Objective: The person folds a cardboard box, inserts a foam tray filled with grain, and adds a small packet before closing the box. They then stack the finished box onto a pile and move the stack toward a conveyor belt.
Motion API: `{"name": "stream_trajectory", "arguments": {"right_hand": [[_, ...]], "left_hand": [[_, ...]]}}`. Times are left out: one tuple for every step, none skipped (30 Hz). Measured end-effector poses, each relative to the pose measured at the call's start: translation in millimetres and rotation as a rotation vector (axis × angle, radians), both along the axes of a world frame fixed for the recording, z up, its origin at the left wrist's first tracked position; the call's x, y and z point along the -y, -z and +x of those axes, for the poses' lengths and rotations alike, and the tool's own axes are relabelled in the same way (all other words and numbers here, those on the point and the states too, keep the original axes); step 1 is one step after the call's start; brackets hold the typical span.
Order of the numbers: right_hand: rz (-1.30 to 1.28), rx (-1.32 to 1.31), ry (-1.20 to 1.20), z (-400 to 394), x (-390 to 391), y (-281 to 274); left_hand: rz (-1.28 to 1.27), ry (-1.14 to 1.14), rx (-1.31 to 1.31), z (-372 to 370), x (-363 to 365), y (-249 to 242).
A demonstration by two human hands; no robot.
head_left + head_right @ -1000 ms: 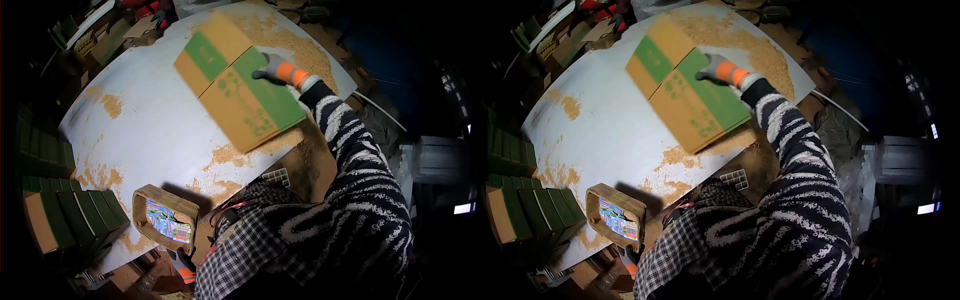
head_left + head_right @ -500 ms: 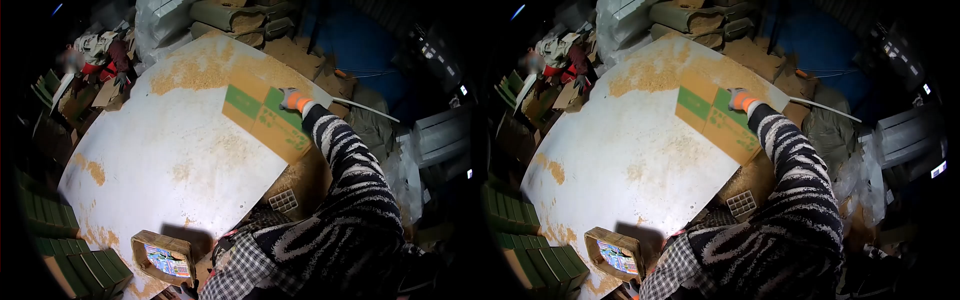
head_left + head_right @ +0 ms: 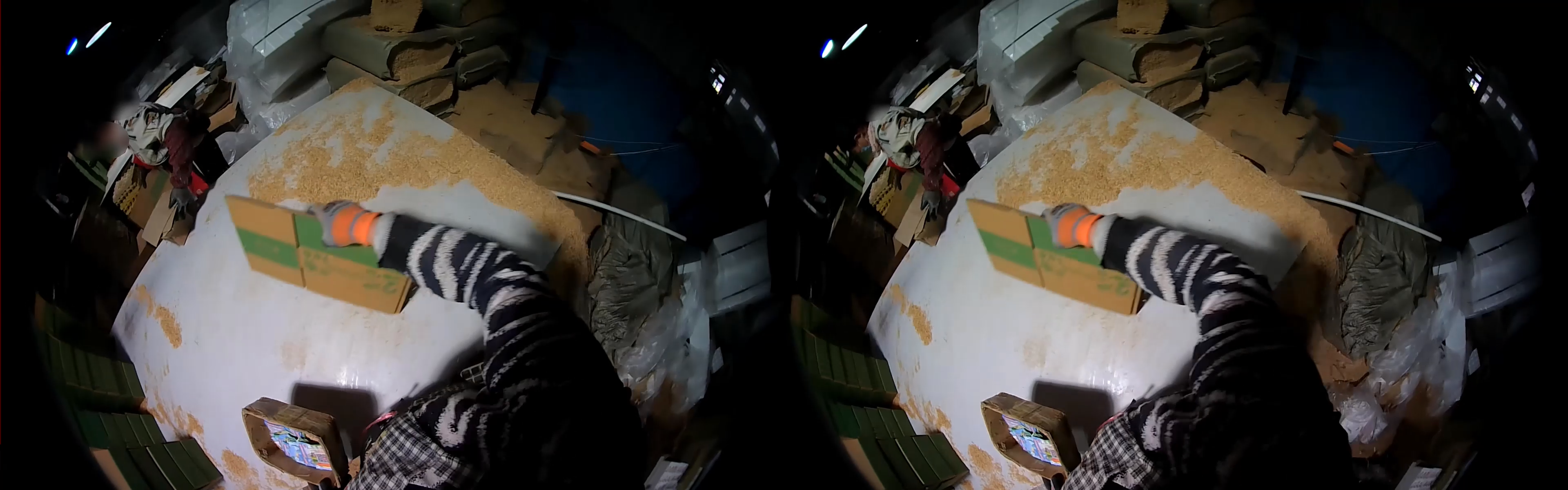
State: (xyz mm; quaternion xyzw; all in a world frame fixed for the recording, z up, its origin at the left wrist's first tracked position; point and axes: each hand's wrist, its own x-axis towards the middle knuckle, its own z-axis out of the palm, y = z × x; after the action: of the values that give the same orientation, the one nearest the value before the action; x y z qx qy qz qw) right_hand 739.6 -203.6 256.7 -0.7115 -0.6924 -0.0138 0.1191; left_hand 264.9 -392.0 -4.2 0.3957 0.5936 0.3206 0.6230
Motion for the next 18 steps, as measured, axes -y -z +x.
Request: {"name": "stream_trajectory", "arguments": {"right_hand": [[-0.065,-0.009,-0.060,-24,-27,6],[-0.095,-0.076,-0.074,-39,-53,17],[-0.168,-0.056,-0.037,-40,-76,28],[-0.247,-0.055,-0.004,-16,-105,49],[-0.122,-0.050,0.047,2,-118,62],[-0.066,0.027,0.037,36,-133,68],[-0.043,0.012,0.121,78,-144,70],[-0.034,-0.049,0.281,125,-143,65],[-0.003,-0.087,0.414,179,-127,56],[0.035,-0.088,0.502,239,-100,44],[0.002,-0.034,0.589,297,-62,27],[-0.088,0.062,0.690,353,-18,24],[-0.158,-0.002,0.876,391,36,12],[-0.267,0.195,0.879,443,93,18],[-0.242,0.141,1.033,464,158,10],[-0.209,0.089,1.186,483,223,1],[-0.247,0.095,1.249,503,275,3],[-0.288,0.102,1.311,525,328,6]], "left_hand": [[0.001,0.007,0.003,7,-2,-5],[0.000,0.015,-0.002,15,-4,-7],[-0.004,0.018,-0.002,26,-7,-6],[0.002,0.016,-0.026,43,-15,-7],[-0.007,0.002,-0.040,53,-18,-10],[-0.015,-0.009,-0.048,59,-22,-9],[-0.023,-0.020,-0.055,64,-27,-12],[-0.033,-0.029,-0.063,68,-30,-13],[-0.042,-0.037,-0.065,70,-31,-14],[-0.054,-0.041,-0.062,75,-33,-13],[-0.054,-0.058,-0.069,83,-34,-11],[-0.057,-0.058,-0.069,82,-35,-10],[-0.061,-0.059,-0.064,86,-35,-9],[-0.063,-0.064,-0.060,87,-34,-8],[-0.060,-0.072,-0.054,87,-33,-8],[-0.056,-0.079,-0.041,86,-29,-8],[-0.052,-0.088,-0.027,83,-26,-6],[-0.044,-0.112,-0.007,82,-21,-4]]}}
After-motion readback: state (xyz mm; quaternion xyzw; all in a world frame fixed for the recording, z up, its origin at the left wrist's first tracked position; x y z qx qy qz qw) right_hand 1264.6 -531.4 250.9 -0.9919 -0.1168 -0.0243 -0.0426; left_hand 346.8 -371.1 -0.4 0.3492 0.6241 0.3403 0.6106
